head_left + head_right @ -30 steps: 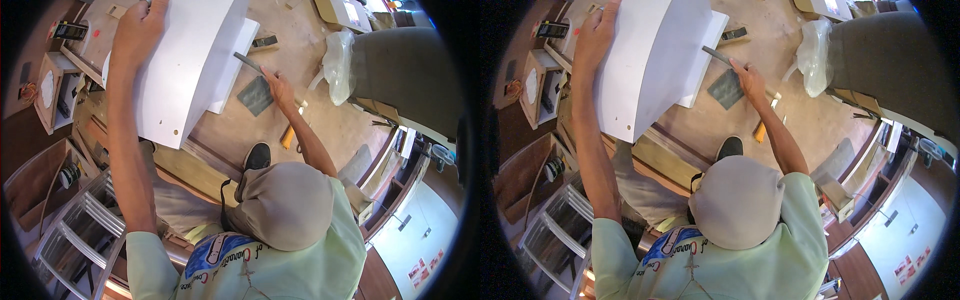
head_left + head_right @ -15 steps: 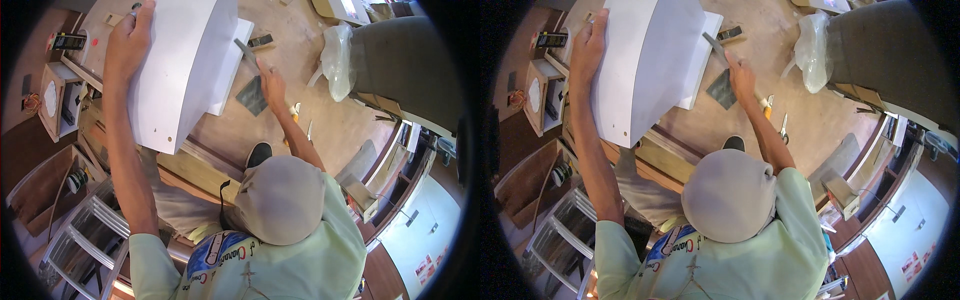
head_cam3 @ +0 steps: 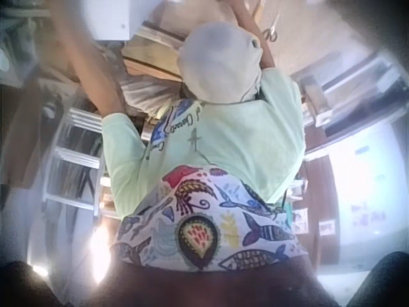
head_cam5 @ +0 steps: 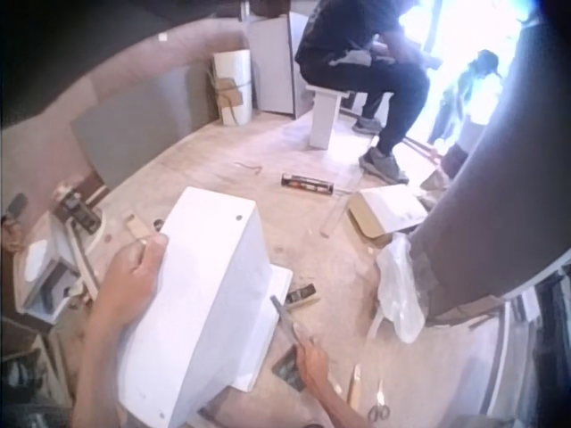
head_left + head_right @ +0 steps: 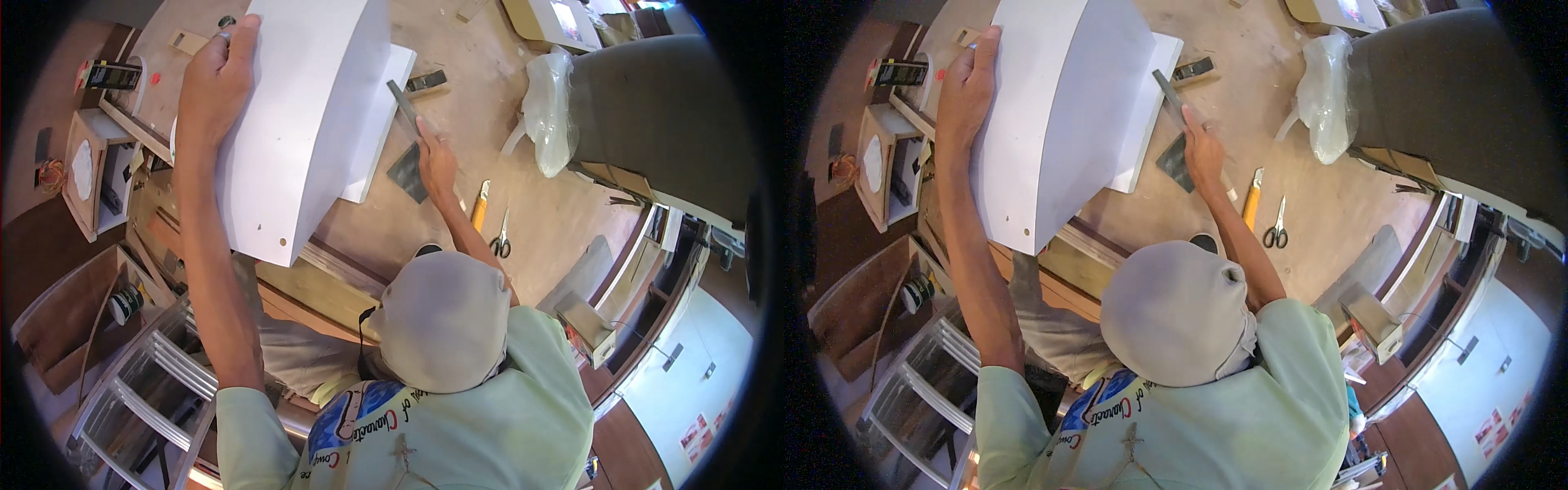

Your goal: The person uses a file and scissors to refine the edges of a white wooden cabinet component and then helps lift and position a larger panel against a wall.

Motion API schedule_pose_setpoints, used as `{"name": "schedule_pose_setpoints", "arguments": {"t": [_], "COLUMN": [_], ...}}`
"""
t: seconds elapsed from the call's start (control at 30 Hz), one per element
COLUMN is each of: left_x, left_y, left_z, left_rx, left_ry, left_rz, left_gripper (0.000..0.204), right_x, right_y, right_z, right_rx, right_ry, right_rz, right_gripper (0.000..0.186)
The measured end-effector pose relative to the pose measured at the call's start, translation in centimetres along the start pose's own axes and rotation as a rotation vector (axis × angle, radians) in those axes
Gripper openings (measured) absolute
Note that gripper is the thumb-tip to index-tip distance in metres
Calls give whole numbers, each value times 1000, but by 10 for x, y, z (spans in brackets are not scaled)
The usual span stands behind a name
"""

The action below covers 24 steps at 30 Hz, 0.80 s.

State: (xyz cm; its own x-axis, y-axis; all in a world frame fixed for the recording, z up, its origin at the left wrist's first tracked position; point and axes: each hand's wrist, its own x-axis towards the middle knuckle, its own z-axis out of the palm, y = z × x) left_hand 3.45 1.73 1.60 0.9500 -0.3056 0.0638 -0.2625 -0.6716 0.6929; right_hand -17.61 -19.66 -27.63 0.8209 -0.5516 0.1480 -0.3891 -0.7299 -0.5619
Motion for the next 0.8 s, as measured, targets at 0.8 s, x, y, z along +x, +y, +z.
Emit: {"name": "schedule_pose_setpoints", "arguments": {"t": [0.8], "left_x": [-3], "left_y": [-6], "left_z": [9], "left_rx": [4], "left_ry": [123], "left_rz": [87], "left_gripper": [68], "right_x": [64], "right_y": [-4], "right_z": [0], "right_rx": [75], "right_ry": [-15], "right_rz": [18], "right_gripper": [40]}}
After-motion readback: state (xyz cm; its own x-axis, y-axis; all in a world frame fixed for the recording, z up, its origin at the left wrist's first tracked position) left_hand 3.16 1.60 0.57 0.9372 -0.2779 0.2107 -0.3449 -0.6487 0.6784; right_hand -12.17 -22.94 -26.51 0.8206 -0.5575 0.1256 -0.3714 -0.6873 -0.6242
